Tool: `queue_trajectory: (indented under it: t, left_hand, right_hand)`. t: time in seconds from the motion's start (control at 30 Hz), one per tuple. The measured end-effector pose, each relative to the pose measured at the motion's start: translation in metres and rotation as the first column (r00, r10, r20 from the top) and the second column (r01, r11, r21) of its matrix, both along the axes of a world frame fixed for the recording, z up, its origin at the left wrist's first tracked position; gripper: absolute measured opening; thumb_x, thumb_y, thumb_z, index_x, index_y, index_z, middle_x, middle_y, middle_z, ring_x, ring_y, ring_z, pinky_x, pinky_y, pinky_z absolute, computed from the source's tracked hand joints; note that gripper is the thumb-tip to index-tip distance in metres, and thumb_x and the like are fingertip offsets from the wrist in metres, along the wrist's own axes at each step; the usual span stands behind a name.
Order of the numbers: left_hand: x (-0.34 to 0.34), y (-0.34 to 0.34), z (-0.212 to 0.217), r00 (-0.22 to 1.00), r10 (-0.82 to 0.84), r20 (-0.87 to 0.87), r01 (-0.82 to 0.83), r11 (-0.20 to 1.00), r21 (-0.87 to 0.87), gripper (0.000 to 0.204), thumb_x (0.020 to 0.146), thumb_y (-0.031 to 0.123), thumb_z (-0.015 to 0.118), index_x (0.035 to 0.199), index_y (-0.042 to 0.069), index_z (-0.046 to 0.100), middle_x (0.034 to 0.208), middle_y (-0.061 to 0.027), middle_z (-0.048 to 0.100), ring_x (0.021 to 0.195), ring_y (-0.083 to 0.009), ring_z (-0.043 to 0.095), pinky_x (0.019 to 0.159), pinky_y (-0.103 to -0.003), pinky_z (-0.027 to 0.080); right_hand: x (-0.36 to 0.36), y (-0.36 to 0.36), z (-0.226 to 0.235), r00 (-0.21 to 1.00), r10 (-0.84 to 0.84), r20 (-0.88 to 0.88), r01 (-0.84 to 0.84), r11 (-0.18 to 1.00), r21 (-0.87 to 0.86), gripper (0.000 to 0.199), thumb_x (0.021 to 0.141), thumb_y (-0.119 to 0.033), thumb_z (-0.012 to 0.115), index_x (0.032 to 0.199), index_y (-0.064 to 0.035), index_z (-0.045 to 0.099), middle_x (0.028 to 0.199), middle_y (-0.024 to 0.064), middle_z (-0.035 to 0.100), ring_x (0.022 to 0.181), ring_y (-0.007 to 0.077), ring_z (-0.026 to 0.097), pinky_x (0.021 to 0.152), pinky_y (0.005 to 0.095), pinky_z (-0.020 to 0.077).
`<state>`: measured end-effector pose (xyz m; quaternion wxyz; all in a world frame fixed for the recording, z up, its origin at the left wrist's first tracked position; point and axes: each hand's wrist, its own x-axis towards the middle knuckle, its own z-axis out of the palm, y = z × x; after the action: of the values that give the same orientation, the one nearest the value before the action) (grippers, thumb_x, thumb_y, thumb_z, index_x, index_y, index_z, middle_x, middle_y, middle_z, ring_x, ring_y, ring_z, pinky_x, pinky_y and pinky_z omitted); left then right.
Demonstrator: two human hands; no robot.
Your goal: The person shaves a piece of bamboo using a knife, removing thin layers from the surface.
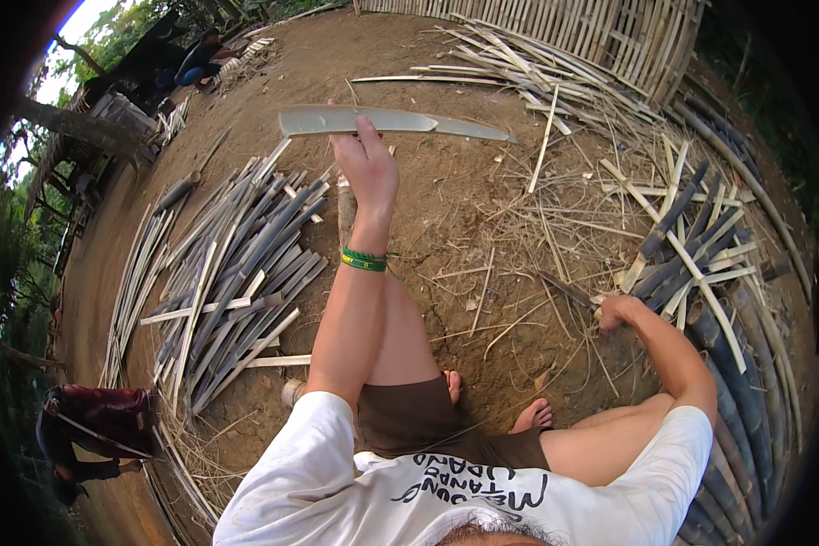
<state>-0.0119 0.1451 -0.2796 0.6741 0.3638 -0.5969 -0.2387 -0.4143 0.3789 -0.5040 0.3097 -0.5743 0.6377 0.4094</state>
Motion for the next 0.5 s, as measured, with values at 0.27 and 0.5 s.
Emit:
queue_trajectory:
  t: [0.27,0.5]
  left_hand:
    - [-0.01,0.016,0.002,0.957,-0.275,-0.09,0.253,0.946,-0.205,0.021,0.097,0.0,0.057,0.117,0.0,0.05,0.108,-0.0091,0.065,0.096,-0.0137,0.062,0.083,-0.029,0.05]
    - [-0.017,0.026,0.007,0.909,-0.415,0.045,0.411,0.87,-0.272,0.022,0.095,-0.005,0.058,0.113,0.006,0.051,0.116,-0.012,0.063,0.107,-0.018,0.062,0.09,-0.031,0.051]
  right_hand:
    - [0.007,-0.011,0.002,1.0,-0.019,-0.022,0.02,0.999,0.041,0.054,0.062,-0.039,0.078,0.104,-0.0043,0.075,0.114,0.0152,0.071,0.104,0.031,0.068,0.087,0.0421,0.053]
    - [0.006,-0.004,0.005,0.995,-0.1,0.013,0.1,0.995,-0.021,0.049,0.064,-0.035,0.077,0.099,-0.0014,0.075,0.107,0.0158,0.073,0.097,0.0333,0.07,0.082,0.0415,0.0551]
